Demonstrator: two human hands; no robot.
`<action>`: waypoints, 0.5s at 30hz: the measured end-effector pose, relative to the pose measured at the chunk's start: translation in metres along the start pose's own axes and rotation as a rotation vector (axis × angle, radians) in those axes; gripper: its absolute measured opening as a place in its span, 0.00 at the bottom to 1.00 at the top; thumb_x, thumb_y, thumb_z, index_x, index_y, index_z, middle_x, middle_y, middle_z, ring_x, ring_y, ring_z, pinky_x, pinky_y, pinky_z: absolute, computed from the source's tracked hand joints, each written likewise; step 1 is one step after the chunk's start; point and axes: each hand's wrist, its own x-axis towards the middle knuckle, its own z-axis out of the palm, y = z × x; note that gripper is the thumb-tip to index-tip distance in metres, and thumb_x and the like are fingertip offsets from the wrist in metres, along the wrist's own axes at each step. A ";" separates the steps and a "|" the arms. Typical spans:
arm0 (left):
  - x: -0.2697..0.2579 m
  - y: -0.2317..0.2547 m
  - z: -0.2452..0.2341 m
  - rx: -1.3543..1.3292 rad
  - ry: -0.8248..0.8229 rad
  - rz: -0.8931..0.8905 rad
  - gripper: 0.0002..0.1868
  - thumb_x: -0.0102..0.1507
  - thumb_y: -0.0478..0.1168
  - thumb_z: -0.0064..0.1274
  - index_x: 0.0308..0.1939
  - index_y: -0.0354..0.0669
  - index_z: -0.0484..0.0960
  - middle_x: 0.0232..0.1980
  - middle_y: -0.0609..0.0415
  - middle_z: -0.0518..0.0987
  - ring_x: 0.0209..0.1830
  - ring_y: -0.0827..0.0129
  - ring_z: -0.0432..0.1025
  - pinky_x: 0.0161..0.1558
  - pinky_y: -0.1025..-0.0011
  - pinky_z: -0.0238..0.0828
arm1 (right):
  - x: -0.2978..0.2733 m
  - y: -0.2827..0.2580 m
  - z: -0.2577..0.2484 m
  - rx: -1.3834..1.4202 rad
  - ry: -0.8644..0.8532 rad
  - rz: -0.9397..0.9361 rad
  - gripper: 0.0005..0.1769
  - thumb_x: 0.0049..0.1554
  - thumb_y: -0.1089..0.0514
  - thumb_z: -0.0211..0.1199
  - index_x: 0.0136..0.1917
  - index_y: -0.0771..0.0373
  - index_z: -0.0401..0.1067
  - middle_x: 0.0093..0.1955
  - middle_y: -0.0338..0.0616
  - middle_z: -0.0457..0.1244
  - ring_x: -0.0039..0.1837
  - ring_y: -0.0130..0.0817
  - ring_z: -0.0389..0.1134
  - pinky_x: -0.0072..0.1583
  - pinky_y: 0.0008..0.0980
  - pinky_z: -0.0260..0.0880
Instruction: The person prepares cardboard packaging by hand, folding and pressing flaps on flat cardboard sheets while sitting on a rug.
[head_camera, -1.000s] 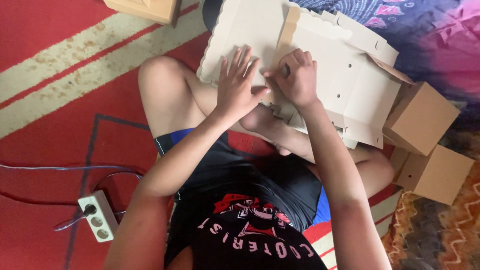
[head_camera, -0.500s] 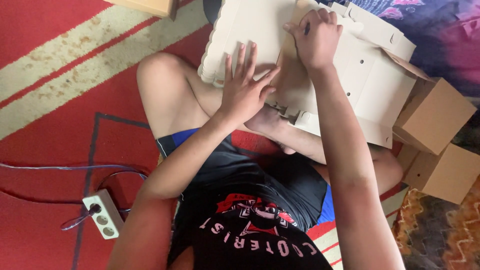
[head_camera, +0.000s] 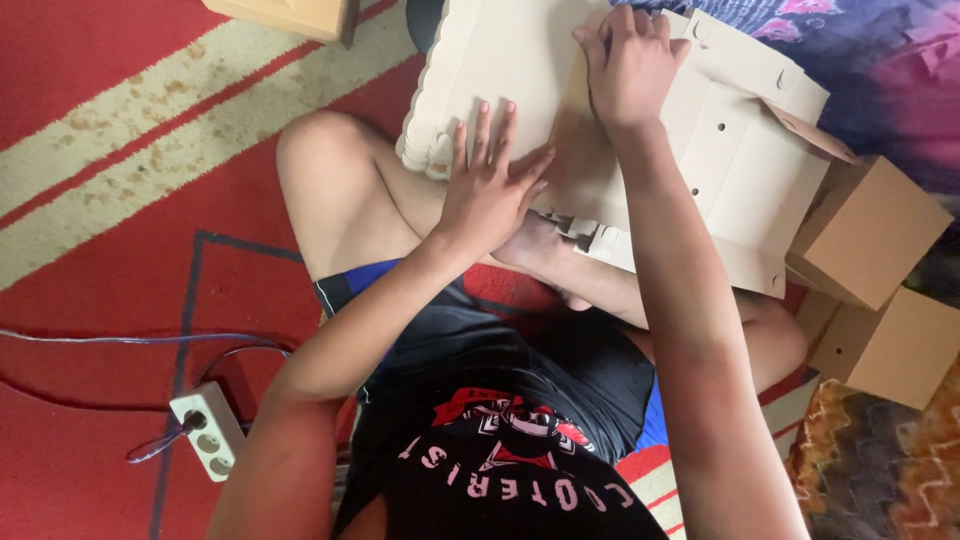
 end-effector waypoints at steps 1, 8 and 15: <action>0.001 -0.001 0.000 0.004 0.004 0.000 0.23 0.71 0.56 0.58 0.70 0.69 0.79 0.80 0.34 0.48 0.79 0.28 0.44 0.74 0.29 0.45 | -0.001 0.000 -0.001 0.001 0.005 -0.003 0.23 0.65 0.35 0.66 0.40 0.51 0.66 0.38 0.32 0.65 0.46 0.45 0.63 0.43 0.49 0.53; 0.000 -0.003 -0.003 -0.033 -0.019 0.030 0.18 0.73 0.54 0.51 0.67 0.68 0.81 0.80 0.32 0.49 0.78 0.26 0.45 0.71 0.27 0.47 | -0.031 -0.007 -0.028 0.142 -0.075 -0.040 0.20 0.62 0.37 0.69 0.49 0.53 0.69 0.47 0.38 0.66 0.48 0.48 0.64 0.46 0.49 0.55; 0.001 -0.003 -0.006 -0.039 -0.068 0.029 0.20 0.73 0.54 0.49 0.68 0.69 0.80 0.79 0.31 0.50 0.77 0.25 0.44 0.71 0.26 0.45 | -0.055 -0.020 -0.055 0.219 -0.165 -0.075 0.25 0.61 0.35 0.71 0.56 0.54 0.69 0.51 0.42 0.65 0.51 0.48 0.65 0.49 0.48 0.54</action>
